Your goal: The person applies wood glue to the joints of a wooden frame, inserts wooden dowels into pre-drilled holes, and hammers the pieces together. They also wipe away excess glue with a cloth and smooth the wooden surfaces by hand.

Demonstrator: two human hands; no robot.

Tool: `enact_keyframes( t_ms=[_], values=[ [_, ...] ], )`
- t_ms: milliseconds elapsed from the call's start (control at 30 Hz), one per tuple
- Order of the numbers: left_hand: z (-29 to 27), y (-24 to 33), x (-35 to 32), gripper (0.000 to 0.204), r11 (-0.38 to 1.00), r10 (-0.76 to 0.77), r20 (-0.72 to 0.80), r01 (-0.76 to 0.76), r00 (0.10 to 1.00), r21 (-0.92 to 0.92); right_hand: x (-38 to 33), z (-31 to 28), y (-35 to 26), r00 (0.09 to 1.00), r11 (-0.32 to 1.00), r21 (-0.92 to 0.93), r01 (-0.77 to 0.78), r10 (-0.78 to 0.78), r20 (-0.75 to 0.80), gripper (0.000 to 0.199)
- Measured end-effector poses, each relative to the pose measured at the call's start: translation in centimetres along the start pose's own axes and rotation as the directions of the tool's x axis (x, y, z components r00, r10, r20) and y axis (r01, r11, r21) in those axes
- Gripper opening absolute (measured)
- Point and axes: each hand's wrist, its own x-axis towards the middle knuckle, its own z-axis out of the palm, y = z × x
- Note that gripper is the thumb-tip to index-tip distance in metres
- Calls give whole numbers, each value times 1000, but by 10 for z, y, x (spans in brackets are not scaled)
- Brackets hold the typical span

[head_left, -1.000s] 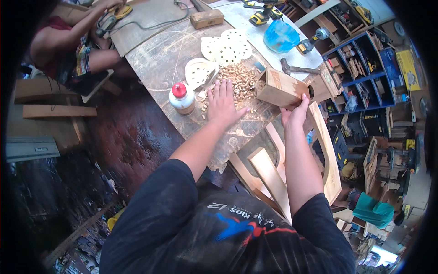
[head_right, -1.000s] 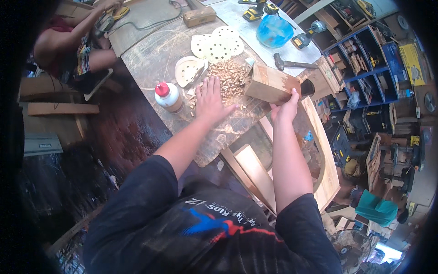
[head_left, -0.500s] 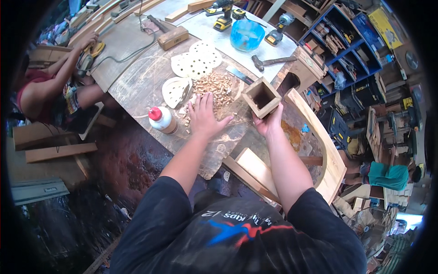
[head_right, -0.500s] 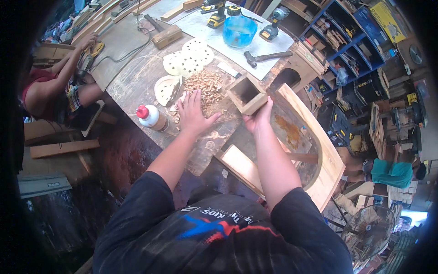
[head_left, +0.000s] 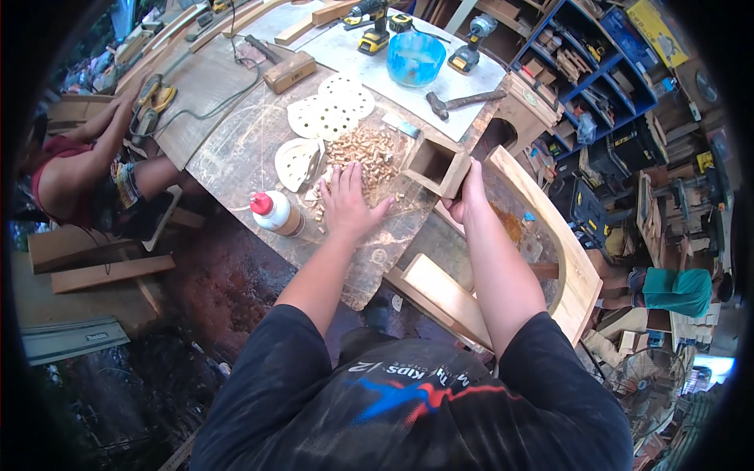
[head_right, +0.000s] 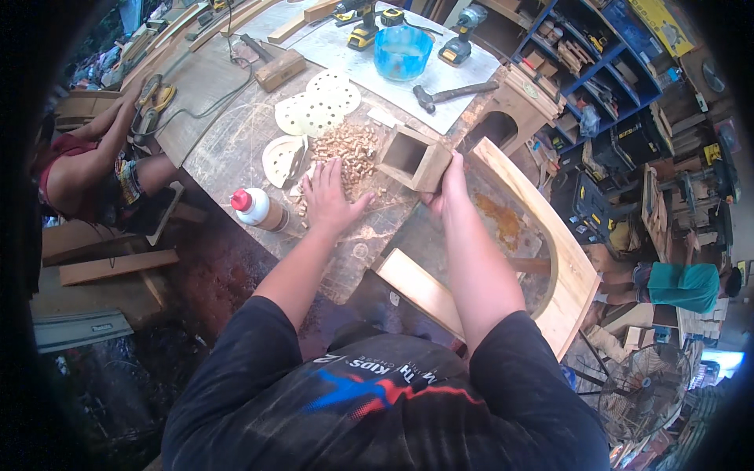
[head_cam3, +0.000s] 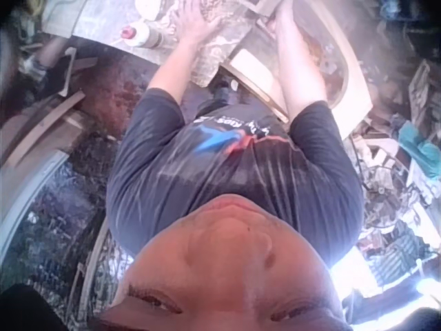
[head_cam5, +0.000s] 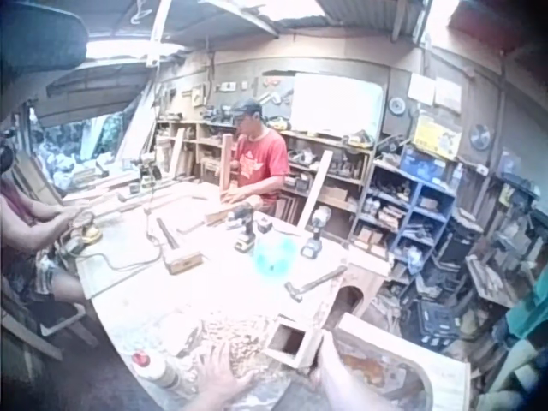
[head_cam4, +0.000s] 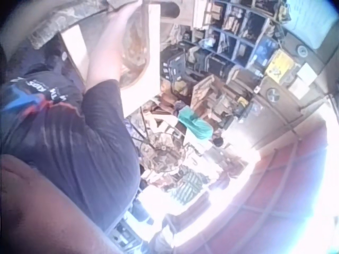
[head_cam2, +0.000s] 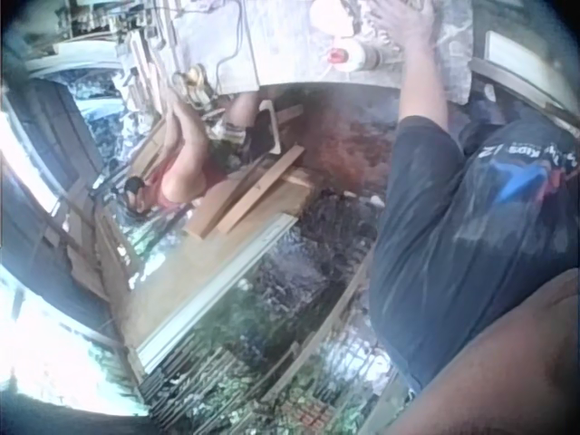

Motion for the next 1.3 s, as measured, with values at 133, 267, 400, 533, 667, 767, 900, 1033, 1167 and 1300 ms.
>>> enact_keyframes(
  t_ms=[133, 267, 400, 533, 667, 767, 900, 1033, 1167, 1300],
  values=[
    [-1, 2, 0, 104, 1000, 11, -26, -12, 1000, -6, 12, -4, -14, 998, 979, -203, -28, 18, -52, 55],
    [1, -6, -3, 103, 1000, 7, -38, -8, 999, -14, 5, -7, -3, 991, 974, -226, 28, -57, -121, 65],
    [-3, 2, -1, 103, 999, -4, -7, 4, 1000, -35, 3, -28, 6, 925, 938, -268, 219, -287, -250, 58],
    [-4, 2, 1, 103, 1000, -9, 9, 9, 1000, -30, -7, -29, 18, 926, 934, -109, 341, -354, -133, 59],
    [-9, -1, 0, 103, 999, -40, 88, 39, 995, 15, -19, 3, 19, 966, 970, 147, 193, -161, -204, 65],
    [-5, 0, 0, 103, 1000, -18, 48, 18, 999, -10, -2, 23, 28, 961, 938, 206, 277, -267, -77, 64],
    [-1, 0, 0, 103, 1000, -9, 35, 10, 999, -21, 25, 22, 32, 888, 882, 170, 439, -455, 65, 53],
    [-3, 1, 2, 103, 999, -6, 26, 7, 1000, -44, 29, -3, 53, 973, 963, -178, 204, -219, -68, 45],
    [-8, -5, 0, 102, 999, -35, 47, 37, 998, -35, -22, 48, 75, 734, 173, -798, 577, -538, 414, 43],
    [-2, -2, 2, 102, 999, -23, 63, 26, 998, -40, 8, 84, 58, 554, -144, -761, 632, -603, 574, 42]
  ],
)
